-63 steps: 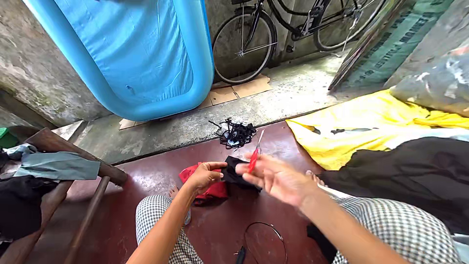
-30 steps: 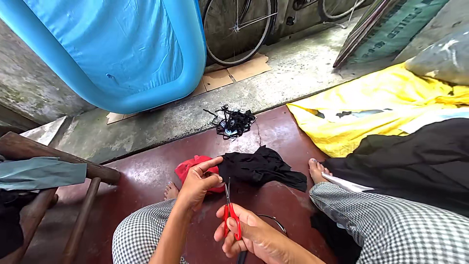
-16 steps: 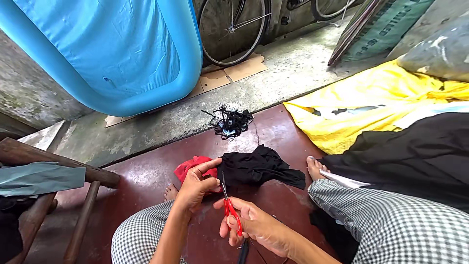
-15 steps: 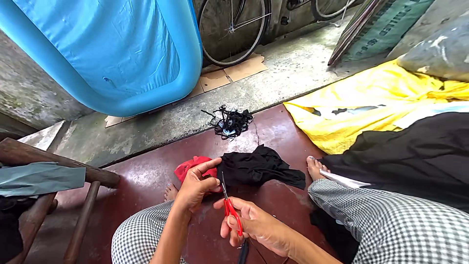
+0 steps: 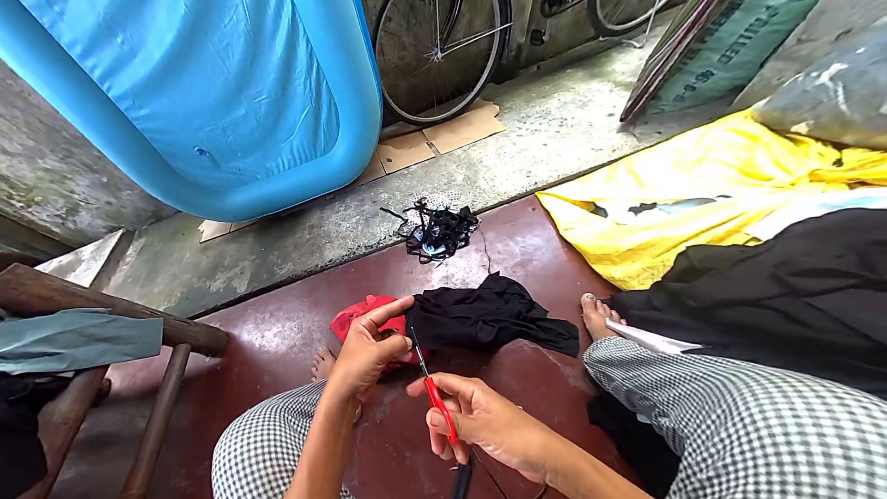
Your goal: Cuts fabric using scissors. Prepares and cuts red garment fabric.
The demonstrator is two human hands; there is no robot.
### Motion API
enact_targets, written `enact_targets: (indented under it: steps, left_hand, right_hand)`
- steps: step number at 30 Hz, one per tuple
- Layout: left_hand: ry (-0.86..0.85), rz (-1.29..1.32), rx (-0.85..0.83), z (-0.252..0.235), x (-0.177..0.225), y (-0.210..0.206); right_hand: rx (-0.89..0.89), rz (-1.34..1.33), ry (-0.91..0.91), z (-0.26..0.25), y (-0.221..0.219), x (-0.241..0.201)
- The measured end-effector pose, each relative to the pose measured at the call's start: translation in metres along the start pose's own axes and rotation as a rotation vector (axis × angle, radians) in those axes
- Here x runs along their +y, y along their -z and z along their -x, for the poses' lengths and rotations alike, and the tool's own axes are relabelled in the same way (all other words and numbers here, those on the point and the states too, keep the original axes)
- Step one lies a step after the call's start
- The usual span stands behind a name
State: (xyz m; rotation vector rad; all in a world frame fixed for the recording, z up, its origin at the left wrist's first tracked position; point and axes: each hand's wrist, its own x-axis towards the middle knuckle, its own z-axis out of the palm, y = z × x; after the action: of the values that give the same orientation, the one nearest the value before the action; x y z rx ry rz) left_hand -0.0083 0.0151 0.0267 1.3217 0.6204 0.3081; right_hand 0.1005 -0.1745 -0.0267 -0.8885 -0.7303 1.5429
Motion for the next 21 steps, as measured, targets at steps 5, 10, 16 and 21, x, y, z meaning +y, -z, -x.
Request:
enact_targets:
  steps: [5, 10, 16, 21]
  left_hand:
    - [-0.014, -0.019, -0.008, -0.0014, 0.0014, 0.0016]
    - [-0.006, -0.045, -0.072, -0.0001, 0.0, 0.001]
    - [-0.001, -0.017, -0.079, -0.0014, -0.0026, -0.0005]
    - [0.01, 0.083, -0.013, -0.0021, -0.0055, -0.0053]
  right_hand:
    - [0.024, 0.004, -0.005, -0.0009, -0.0027, 0.002]
    - [0.02, 0.041, -0.013, -0.002, -0.0026, 0.0027]
    - [0.048, 0.02, 0.003, -0.003, -0.0052, 0.0038]
    - [0.07, -0.035, 0.026, -0.0028, -0.0101, 0.0035]
